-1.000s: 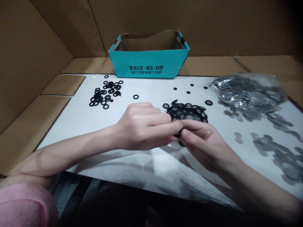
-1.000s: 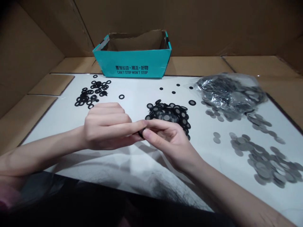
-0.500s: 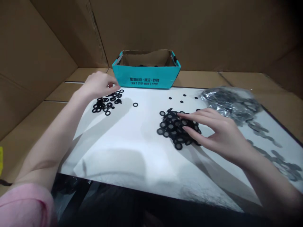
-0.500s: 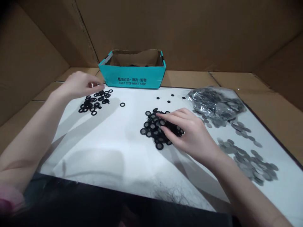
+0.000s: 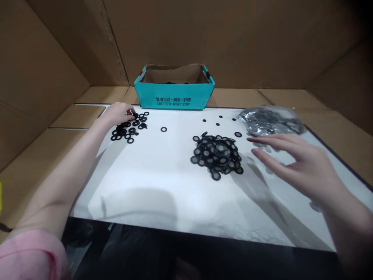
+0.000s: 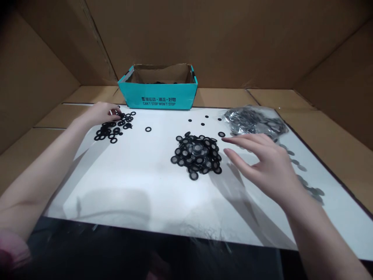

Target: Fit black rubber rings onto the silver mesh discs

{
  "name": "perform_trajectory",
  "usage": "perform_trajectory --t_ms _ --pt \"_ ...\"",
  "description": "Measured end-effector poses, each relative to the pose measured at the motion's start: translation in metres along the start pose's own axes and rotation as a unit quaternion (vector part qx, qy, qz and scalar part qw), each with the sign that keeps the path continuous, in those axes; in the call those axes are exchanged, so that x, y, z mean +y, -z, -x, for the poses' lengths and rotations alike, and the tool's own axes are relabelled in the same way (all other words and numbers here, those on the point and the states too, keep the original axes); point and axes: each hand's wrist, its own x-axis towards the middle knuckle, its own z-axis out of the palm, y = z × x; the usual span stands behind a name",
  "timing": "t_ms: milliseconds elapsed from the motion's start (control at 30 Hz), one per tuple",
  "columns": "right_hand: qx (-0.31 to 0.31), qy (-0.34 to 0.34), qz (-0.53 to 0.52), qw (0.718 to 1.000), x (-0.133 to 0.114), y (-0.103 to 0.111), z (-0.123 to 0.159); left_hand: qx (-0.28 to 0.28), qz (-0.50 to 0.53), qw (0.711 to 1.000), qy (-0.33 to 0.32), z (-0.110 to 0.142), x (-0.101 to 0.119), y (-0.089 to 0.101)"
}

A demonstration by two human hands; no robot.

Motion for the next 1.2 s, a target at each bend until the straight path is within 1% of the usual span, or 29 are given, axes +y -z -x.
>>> perform_trajectory --t_ms 100,200,267,333,500,567,700,800,967,1133,1200 --pt "-0.006 -0.103 0.030 0.994 0.020 0.010 0.013 0.007 0.006 1.000 0.005 -0.001 -0.003 -0.003" --pt "-0.017 -0.211 0.066 0.975 0.039 0.015 0.023 0.013 0.018 1.000 -0.002 -0.002 -0.005 -0.005" --pt "-0.032 -0.246 0.069 0.966 0.048 0.014 0.027 0.013 0.026 1.000 -0.007 -0.003 -0.006 -0.005" --pt "-0.056 -0.244 0.060 0.966 0.053 0.011 0.030 0.013 0.031 0.999 -0.011 -0.002 -0.005 -0.005" --pt "-0.075 -0.179 0.071 0.978 0.063 0.000 0.032 0.021 0.035 0.999 -0.018 0.002 0.003 0.001" --pt "-0.092 -0.162 0.068 0.980 0.068 -0.002 0.030 0.028 0.036 0.999 -0.019 0.003 0.008 0.005" --pt "-0.134 -0.157 0.044 0.977 0.076 -0.006 0.025 0.047 0.048 0.997 -0.028 0.008 0.023 0.013" --pt "-0.145 -0.144 0.052 0.977 0.076 -0.008 0.023 0.062 0.060 0.996 -0.037 0.012 0.034 0.018" --pt "-0.164 -0.166 0.054 0.971 0.072 -0.007 0.022 0.077 0.079 0.992 -0.069 0.018 0.048 0.024" --pt "-0.141 -0.182 0.048 0.972 0.074 -0.009 0.022 0.076 0.078 0.991 -0.084 0.022 0.059 0.029" --pt "-0.139 -0.199 0.045 0.969 0.076 -0.010 0.023 0.077 0.085 0.990 -0.085 0.024 0.062 0.031"
